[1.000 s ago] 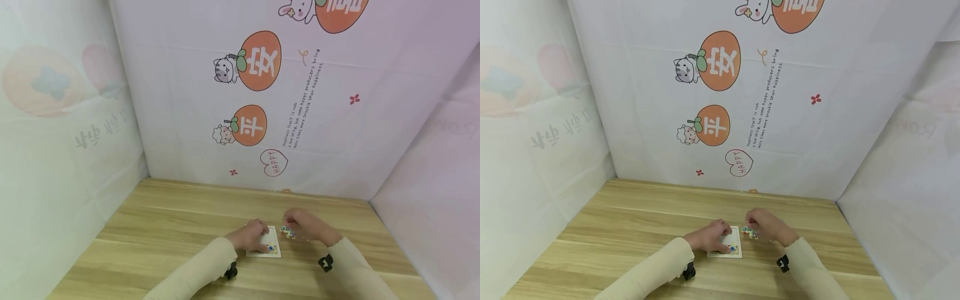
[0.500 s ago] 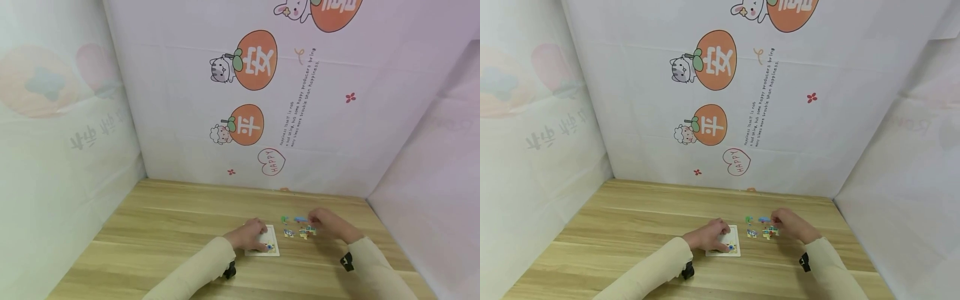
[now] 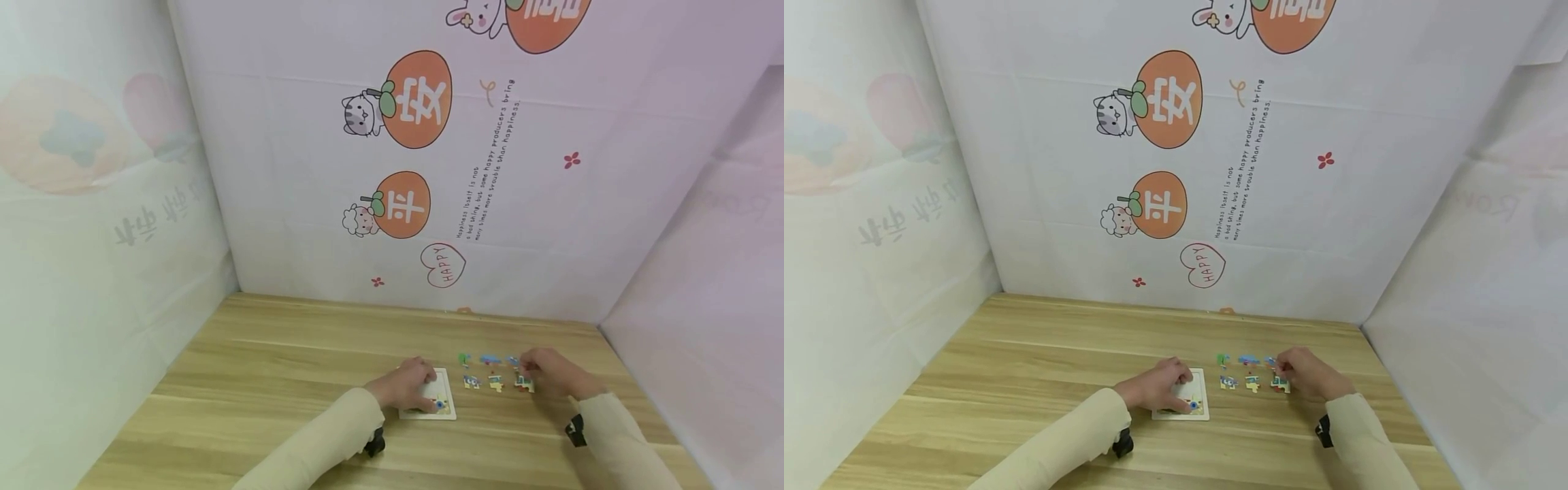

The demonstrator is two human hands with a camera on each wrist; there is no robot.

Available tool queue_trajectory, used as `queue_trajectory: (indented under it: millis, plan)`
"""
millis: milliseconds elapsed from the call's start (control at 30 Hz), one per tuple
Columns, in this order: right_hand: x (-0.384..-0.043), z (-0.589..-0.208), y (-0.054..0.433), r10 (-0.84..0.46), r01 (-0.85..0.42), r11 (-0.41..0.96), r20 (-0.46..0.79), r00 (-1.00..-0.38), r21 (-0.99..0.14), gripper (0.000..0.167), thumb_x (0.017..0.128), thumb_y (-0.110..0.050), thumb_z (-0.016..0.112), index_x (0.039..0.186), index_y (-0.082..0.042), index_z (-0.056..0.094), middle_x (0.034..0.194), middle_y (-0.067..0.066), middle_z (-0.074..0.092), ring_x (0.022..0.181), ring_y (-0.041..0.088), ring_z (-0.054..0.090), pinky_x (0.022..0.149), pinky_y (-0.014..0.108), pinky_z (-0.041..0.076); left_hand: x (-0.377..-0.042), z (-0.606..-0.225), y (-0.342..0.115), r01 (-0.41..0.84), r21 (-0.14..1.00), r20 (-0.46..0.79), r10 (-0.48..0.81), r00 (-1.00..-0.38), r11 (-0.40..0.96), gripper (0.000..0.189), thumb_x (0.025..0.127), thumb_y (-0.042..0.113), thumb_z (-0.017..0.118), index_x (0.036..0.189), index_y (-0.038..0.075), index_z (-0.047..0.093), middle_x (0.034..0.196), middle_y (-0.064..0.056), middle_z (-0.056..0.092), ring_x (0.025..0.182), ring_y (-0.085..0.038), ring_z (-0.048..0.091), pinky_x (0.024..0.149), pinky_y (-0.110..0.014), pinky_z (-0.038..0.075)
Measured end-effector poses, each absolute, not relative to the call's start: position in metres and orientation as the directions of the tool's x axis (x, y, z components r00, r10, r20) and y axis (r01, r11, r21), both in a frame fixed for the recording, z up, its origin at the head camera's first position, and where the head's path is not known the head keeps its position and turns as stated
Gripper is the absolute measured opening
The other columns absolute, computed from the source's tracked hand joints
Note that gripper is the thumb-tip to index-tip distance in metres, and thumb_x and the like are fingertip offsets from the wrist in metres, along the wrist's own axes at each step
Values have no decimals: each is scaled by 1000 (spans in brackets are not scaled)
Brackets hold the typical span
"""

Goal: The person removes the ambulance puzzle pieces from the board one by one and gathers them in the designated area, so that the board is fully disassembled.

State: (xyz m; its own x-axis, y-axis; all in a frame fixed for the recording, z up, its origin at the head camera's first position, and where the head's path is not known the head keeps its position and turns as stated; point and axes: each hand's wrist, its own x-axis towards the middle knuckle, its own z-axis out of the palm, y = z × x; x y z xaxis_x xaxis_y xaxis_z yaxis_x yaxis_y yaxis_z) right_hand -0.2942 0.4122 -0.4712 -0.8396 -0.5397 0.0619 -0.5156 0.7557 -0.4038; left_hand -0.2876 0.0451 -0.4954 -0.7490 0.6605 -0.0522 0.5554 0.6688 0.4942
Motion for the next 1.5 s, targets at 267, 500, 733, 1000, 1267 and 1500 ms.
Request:
queue_trajectory:
  millis: [267,500,733,1000,1267,1500]
  plan:
    - [-294,-479,414,-507,-478,788,32,-861,-389,22,95,4,66,80,-11,64,78,-4,62,73,0,48,65,23,46,-289,-497,44,557,497,-54,664,-746,665,57,91,38,84,137,10,63,125,3,59,112,-8,51,100,-23,50]
    - [-294,-481,413,-494,-460,785,27,-869,-415,15,99,-2,67,86,-10,69,85,-2,68,76,-1,53,66,22,50,-290,-499,44,564,476,-53,662,-748,675,58,92,39,83,138,11,63,125,3,59,113,-8,52,100,-22,50]
    - [-295,-473,400,-495,-459,769,40,-868,-444,7,96,-6,74,89,-8,73,87,0,73,76,3,64,69,22,56,-289,-495,41,579,469,-43,672,-740,667,55,95,39,80,139,10,63,126,1,60,113,-9,54,101,-23,51]
    - [-289,-462,353,-531,-488,771,9,-847,-409,3,94,-11,78,96,-10,76,93,-3,74,85,5,66,75,26,58,-297,-495,19,602,495,24,683,-730,626,54,95,37,78,138,6,65,121,0,62,109,-7,56,99,-24,52]
    - [-284,-460,305,-662,-637,698,44,-748,-328,16,90,-10,82,104,-7,76,103,7,76,91,20,73,80,30,62,-290,-494,-7,631,474,11,712,-702,614,57,95,36,80,139,5,62,123,-1,59,109,-7,53,98,-24,51]
    - [-277,-456,268,-710,-671,666,-2,-704,-325,20,94,-14,79,112,-7,75,112,6,75,98,19,71,85,31,61,-284,-498,-18,630,480,2,717,-697,610,59,93,38,80,141,9,61,124,3,58,113,-7,53,101,-25,51]
